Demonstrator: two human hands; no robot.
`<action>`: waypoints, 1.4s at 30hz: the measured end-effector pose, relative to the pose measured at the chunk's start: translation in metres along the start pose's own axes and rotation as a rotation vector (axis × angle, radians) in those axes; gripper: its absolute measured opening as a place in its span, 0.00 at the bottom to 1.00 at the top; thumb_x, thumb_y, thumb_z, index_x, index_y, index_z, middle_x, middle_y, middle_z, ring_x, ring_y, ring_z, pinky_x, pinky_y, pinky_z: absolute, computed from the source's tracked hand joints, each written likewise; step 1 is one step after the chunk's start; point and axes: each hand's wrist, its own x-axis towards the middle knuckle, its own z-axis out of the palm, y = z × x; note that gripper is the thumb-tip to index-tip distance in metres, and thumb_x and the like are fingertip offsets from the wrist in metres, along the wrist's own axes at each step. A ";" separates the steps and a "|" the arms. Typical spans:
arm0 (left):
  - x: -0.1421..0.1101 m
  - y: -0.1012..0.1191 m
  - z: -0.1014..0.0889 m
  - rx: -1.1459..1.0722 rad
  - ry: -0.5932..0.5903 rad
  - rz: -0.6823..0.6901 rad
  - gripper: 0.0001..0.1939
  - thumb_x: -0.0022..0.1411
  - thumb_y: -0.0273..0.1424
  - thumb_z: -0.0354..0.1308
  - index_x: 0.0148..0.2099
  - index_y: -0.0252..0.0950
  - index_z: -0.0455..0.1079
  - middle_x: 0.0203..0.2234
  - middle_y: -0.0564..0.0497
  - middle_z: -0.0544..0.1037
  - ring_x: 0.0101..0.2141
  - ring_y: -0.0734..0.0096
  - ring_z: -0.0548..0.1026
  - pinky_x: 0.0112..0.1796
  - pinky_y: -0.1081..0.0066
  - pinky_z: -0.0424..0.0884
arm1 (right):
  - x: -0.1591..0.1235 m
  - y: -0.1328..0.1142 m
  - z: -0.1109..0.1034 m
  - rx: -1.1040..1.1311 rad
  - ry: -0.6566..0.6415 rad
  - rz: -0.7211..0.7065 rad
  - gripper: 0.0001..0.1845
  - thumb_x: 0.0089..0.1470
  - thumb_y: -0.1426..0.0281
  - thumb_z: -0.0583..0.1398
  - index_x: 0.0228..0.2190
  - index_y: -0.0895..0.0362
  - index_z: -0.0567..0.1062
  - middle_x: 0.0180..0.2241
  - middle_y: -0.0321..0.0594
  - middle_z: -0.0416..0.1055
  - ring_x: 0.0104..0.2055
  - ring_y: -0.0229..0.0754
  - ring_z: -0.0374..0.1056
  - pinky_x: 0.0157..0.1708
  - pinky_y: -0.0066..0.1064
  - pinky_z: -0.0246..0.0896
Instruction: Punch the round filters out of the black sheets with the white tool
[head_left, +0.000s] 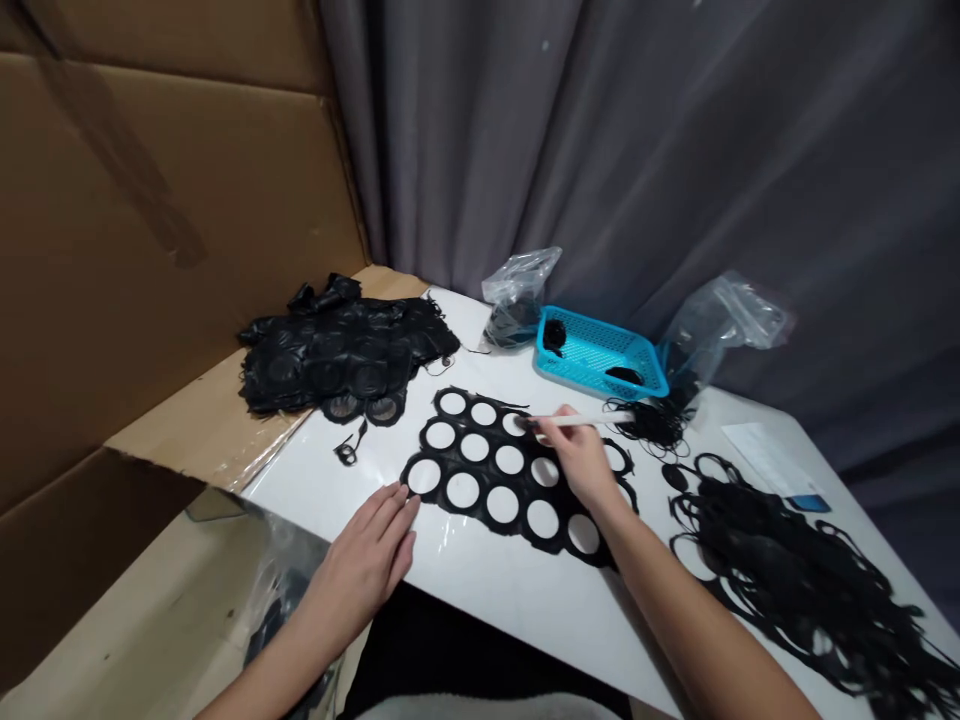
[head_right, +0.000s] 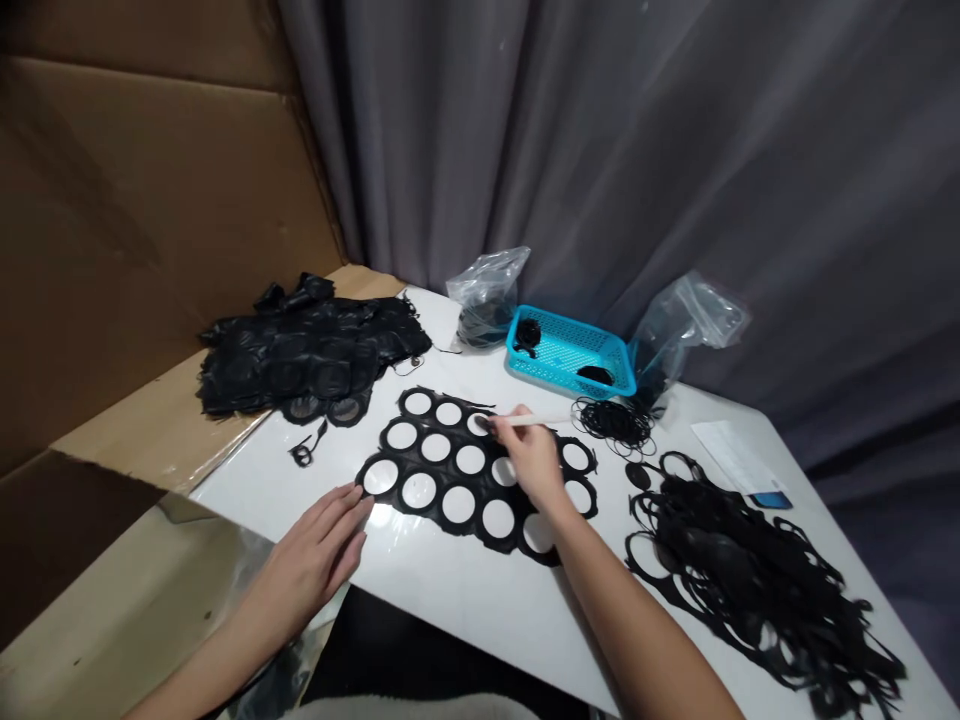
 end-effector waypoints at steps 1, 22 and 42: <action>0.001 -0.003 -0.001 -0.002 0.017 0.013 0.16 0.72 0.30 0.49 0.58 0.32 0.67 0.51 0.41 0.75 0.55 0.55 0.71 0.55 0.56 0.69 | -0.008 0.008 -0.027 -0.048 0.056 0.018 0.18 0.58 0.53 0.58 0.27 0.55 0.71 0.25 0.37 0.72 0.30 0.42 0.67 0.31 0.30 0.59; 0.205 0.091 0.078 -0.295 -0.341 0.455 0.21 0.67 0.28 0.55 0.61 0.32 0.66 0.62 0.39 0.67 0.60 0.54 0.68 0.58 0.59 0.67 | -0.014 0.081 -0.135 -0.022 0.117 0.024 0.10 0.54 0.62 0.61 0.27 0.55 0.73 0.37 0.41 0.77 0.37 0.44 0.71 0.38 0.34 0.64; 0.204 0.116 0.122 -0.292 -0.313 0.490 0.26 0.69 0.33 0.55 0.66 0.32 0.61 0.64 0.38 0.65 0.64 0.50 0.61 0.61 0.51 0.60 | -0.010 0.098 -0.114 -0.371 -0.091 -0.277 0.05 0.63 0.73 0.55 0.37 0.55 0.71 0.41 0.45 0.74 0.45 0.46 0.68 0.45 0.37 0.63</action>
